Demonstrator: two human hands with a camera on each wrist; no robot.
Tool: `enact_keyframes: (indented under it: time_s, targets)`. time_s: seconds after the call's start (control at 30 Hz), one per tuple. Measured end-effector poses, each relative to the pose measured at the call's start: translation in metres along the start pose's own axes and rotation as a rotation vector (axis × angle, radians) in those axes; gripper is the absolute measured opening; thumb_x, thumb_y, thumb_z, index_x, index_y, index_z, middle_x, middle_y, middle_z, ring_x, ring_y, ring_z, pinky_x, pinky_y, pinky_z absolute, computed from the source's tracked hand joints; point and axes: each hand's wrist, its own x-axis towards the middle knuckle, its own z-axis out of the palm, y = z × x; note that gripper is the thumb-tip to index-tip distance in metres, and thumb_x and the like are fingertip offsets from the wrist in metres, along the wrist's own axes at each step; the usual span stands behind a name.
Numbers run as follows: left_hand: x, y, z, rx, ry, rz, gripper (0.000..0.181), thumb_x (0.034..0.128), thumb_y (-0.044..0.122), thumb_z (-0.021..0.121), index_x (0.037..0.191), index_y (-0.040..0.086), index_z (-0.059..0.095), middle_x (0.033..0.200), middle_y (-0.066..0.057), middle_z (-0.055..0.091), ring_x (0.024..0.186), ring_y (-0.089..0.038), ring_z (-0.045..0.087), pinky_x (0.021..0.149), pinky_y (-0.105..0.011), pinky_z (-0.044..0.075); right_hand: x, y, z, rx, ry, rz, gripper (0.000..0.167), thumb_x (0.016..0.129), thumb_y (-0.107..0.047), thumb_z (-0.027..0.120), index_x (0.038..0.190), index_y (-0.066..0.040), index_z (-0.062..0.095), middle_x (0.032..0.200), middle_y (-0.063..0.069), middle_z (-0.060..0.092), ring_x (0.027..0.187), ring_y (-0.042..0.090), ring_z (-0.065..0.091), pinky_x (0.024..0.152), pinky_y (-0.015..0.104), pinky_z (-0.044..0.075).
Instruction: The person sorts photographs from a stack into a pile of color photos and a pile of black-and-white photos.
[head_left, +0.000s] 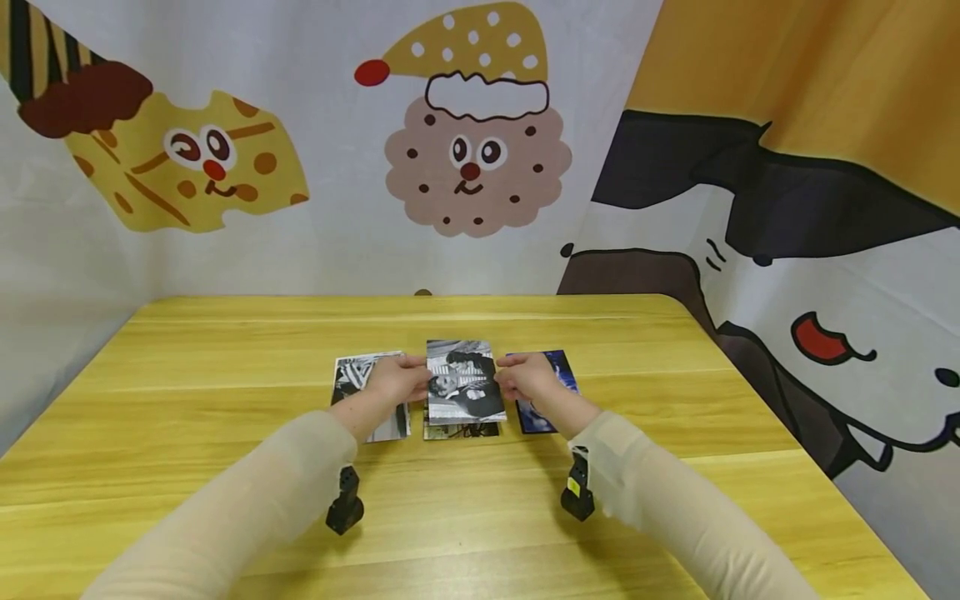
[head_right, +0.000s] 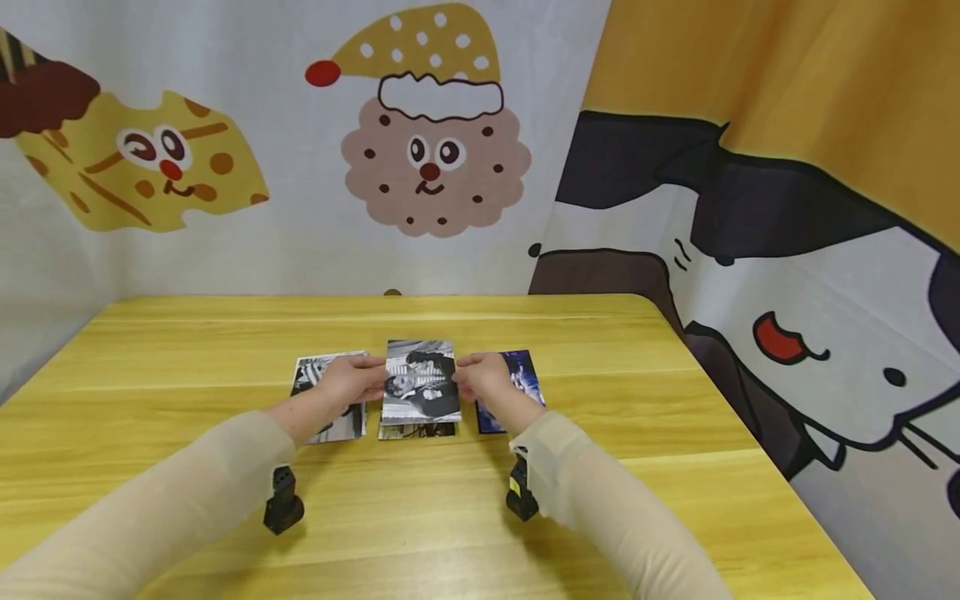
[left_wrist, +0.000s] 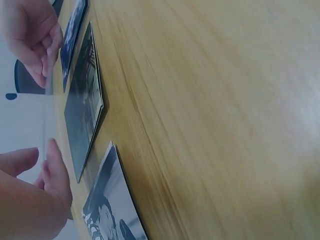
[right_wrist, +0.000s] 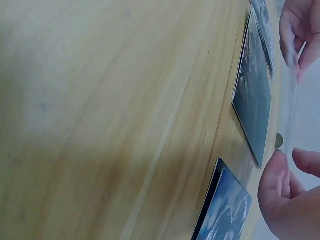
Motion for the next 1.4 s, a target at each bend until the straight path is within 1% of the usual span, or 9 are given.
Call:
enact_keyframes:
  time_s: [0.17,0.5,0.8,0.9,1.0,1.1,1.17,1.3,1.4]
  targets:
    - [-0.002,0.001,0.000,-0.023,-0.017,0.016,0.043,0.0945,0.004,0.048,0.137,-0.002,0.043,0.133,-0.024,0.049,0.113,-0.034,0.055,0.083,-0.027,0.057,0.000,0.000,0.000,0.000,0.012,-0.004,0.039,0.088,0.002,0.057,0.127,0.001,0.054,0.068,0.002,0.046,0.052,0.012,0.033,0.048,0.023,0.032]
    - [-0.002,0.001,-0.003,-0.015,0.007,-0.003,0.044,0.0931,0.002,0.049,0.136,-0.001,0.044,0.129,-0.024,0.051,0.081,-0.014,0.058,0.074,-0.023,0.058,-0.002,-0.002,0.002,0.041,-0.018,0.016,0.042,0.088,0.002,0.057,0.130,-0.006,0.054,0.059,0.002,0.043,0.052,0.014,0.037,0.049,0.024,0.038]
    - [-0.004,0.001,-0.011,-0.005,0.007,0.020,0.045,0.0922,0.001,0.048,0.136,-0.002,0.043,0.116,-0.022,0.055,0.069,-0.009,0.050,0.069,-0.021,0.056,-0.003,-0.009,0.010,0.022,-0.008,0.006,0.041,0.087,0.003,0.058,0.128,-0.002,0.055,0.058,0.000,0.044,0.052,0.011,0.041,0.051,0.021,0.046]
    - [-0.005,0.000,-0.015,-0.001,-0.004,0.027,0.046,0.0923,0.001,0.047,0.137,-0.003,0.042,0.116,-0.020,0.054,0.072,-0.011,0.051,0.069,-0.021,0.056,-0.004,-0.011,0.013,0.014,0.002,0.008,0.042,0.086,0.004,0.059,0.127,-0.002,0.056,0.059,-0.001,0.048,0.052,0.010,0.045,0.051,0.020,0.049]
    - [-0.006,0.000,-0.019,0.000,-0.017,0.033,0.046,0.0926,0.001,0.047,0.138,-0.005,0.040,0.125,-0.026,0.050,0.090,-0.022,0.059,0.073,-0.022,0.057,-0.004,-0.014,0.017,0.001,0.013,0.012,0.041,0.085,0.004,0.060,0.125,-0.003,0.058,0.060,0.000,0.052,0.053,0.010,0.050,0.054,0.022,0.052]
    - [-0.008,0.000,-0.023,0.004,-0.020,0.028,0.046,0.0930,0.001,0.047,0.138,-0.005,0.039,0.131,-0.028,0.047,0.107,-0.031,0.057,0.078,-0.024,0.058,-0.004,-0.015,0.020,-0.008,0.007,0.009,0.039,0.085,0.003,0.061,0.124,-0.003,0.059,0.065,0.001,0.054,0.057,0.012,0.052,0.059,0.025,0.055]
    - [-0.009,0.000,-0.026,0.015,-0.017,0.024,0.046,0.0930,0.001,0.047,0.138,-0.005,0.040,0.130,-0.028,0.048,0.104,-0.030,0.058,0.078,-0.024,0.058,-0.004,-0.016,0.023,-0.008,-0.002,-0.001,0.038,0.086,0.002,0.060,0.123,-0.003,0.059,0.068,0.002,0.055,0.060,0.013,0.052,0.061,0.026,0.055]
    - [-0.010,0.001,-0.031,0.042,0.007,0.013,0.046,0.0905,-0.001,0.047,0.136,-0.004,0.042,0.123,-0.025,0.051,0.085,-0.017,0.058,0.073,-0.022,0.058,-0.004,-0.016,0.027,-0.005,-0.013,-0.019,0.036,0.087,0.003,0.059,0.122,-0.002,0.060,0.075,0.003,0.057,0.060,0.012,0.052,0.060,0.027,0.056]
    - [-0.011,0.000,-0.034,0.059,0.017,0.009,0.047,0.0893,-0.001,0.048,0.136,-0.004,0.042,0.123,-0.025,0.050,0.083,-0.015,0.059,0.070,-0.021,0.058,-0.004,-0.017,0.031,-0.004,-0.008,-0.025,0.035,0.086,0.004,0.058,0.120,-0.001,0.061,0.080,0.006,0.058,0.059,0.011,0.051,0.058,0.025,0.055]
